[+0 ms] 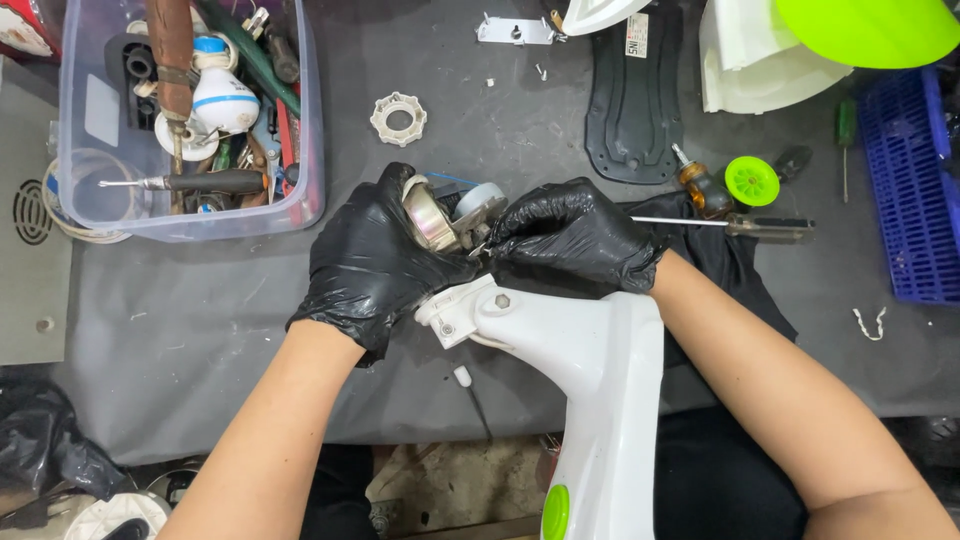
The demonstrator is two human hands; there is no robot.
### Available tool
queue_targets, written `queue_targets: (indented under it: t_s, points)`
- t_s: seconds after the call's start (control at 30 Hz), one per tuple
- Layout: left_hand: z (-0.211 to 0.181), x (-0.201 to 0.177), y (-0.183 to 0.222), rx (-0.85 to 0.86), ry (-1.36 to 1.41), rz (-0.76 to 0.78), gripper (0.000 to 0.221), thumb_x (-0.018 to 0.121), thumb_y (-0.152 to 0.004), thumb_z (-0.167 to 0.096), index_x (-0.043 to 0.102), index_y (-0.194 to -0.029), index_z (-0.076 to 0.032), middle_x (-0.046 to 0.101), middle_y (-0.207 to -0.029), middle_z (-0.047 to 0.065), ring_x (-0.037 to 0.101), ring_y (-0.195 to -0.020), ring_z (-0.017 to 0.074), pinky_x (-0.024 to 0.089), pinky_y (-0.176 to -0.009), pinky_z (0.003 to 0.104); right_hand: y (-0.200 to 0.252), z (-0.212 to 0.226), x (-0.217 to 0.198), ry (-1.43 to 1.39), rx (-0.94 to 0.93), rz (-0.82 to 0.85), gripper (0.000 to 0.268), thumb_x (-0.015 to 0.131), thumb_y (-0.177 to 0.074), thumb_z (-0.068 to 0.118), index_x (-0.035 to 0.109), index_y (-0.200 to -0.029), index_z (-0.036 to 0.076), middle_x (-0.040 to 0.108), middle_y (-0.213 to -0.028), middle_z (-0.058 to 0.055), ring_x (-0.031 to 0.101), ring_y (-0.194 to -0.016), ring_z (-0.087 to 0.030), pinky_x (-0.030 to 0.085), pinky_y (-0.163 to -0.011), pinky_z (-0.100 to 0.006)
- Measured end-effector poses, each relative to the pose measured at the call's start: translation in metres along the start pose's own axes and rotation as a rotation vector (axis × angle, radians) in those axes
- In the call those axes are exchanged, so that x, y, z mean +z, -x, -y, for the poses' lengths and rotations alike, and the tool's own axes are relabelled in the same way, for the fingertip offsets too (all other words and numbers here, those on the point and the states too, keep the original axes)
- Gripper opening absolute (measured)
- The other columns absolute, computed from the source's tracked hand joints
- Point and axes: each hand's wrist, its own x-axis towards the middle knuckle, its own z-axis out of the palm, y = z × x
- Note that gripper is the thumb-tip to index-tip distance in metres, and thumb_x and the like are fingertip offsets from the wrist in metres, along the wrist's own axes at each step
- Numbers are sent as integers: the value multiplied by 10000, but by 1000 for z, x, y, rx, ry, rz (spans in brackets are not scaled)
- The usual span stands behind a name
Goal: Securing a fan motor into its plastic base housing using a screwdriver on a repair bench.
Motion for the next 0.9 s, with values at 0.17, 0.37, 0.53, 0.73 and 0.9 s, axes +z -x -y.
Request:
queue_targets:
  t_s: [0.17,0.37,0.53,0.73,0.9]
  points:
    - [-6,-7,2,-5,29,16,673,790,-540,-592,549,-1048,-223,676,-955,12,669,-817,294,501,-666,430,-1,4,-3,-75,-25,-11,209,769,-820,93,722,-1019,47,741,-1012,-106,724,-940,-192,622,-842,-302]
    - [-1,-10,0,-11,-9,56,852,846,-527,-551,530,-1232,-193,665,-1056,102,656,-996,358,517,-817,494,1,10,-5,-62,79,-30,180,792,-786,65,752,-961,50,751,-956,-123,723,-905,-201,608,-811,-302]
    - [-1,-15,7,-9,49,110,842,904,-536,-410,535,-1260,-188,644,-1095,127,641,-1108,351,509,-944,510,4,7,-15,39,64,1,162,823,-765,47,783,-915,92,750,-925,-105,729,-908,-226,584,-817,-309]
    - [11,-5,7,-20,45,86,856,880,-509,-453,516,-1256,-250,614,-1159,101,611,-1138,365,484,-1008,532,5,35,-9,179,16,157,221,773,-771,117,764,-992,112,728,-1000,-135,696,-965,-330,560,-851,-409]
    - [9,-9,10,-13,-32,60,785,816,-564,-365,506,-1284,-315,597,-1158,31,619,-1113,341,516,-965,515,-1,31,2,125,-65,247,268,736,-812,146,727,-1063,52,693,-1072,-200,669,-998,-388,547,-859,-457]
